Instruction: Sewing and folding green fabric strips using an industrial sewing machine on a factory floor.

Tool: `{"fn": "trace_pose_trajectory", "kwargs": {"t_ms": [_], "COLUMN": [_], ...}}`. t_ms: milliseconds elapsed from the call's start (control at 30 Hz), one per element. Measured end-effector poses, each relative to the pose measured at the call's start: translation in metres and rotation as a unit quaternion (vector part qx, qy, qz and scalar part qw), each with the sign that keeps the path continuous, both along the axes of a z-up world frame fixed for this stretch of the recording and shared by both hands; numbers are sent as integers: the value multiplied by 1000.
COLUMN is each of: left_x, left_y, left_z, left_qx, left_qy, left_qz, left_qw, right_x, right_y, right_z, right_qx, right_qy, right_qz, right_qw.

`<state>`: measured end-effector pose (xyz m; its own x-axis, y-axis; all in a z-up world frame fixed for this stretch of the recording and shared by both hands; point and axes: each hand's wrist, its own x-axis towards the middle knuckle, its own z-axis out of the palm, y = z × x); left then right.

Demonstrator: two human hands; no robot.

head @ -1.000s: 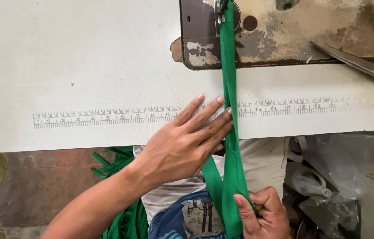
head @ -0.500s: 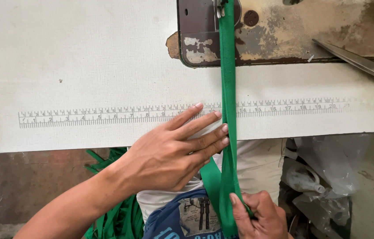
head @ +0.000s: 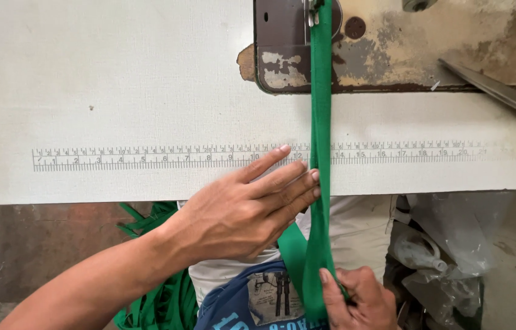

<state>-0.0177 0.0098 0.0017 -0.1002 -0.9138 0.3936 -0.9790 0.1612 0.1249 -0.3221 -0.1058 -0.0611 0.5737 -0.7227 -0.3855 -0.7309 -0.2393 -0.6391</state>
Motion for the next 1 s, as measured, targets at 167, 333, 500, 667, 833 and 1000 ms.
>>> {"fn": "trace_pose_trajectory", "kwargs": {"t_ms": [167, 333, 500, 667, 833, 1000], "left_x": [3, 5, 2, 7, 17, 16], "left_y": [0, 3, 7, 5, 3, 5], "left_z": [1, -5, -8, -3, -7, -14], "left_qx": [2, 9, 16, 51, 59, 88], "left_qy": [-14, -13, -12, -1, 50, 53], "left_qz": [-18, -11, 45, 45, -6, -17], "left_qw": [1000, 1000, 999, 998, 997, 995], "right_x": [-1, -2, 12, 26, 78, 150], "right_y": [-8, -19, -21, -21, -47, -122], "right_z": [-21, -35, -15, 8, 67, 76], "right_qx": [-149, -244, -224, -207, -81, -359], "right_qy": [-78, -239, -223, -168, -109, -262], "right_qz": [53, 280, 325, 345, 432, 403], "right_qw": [984, 897, 891, 900, 891, 800]}}
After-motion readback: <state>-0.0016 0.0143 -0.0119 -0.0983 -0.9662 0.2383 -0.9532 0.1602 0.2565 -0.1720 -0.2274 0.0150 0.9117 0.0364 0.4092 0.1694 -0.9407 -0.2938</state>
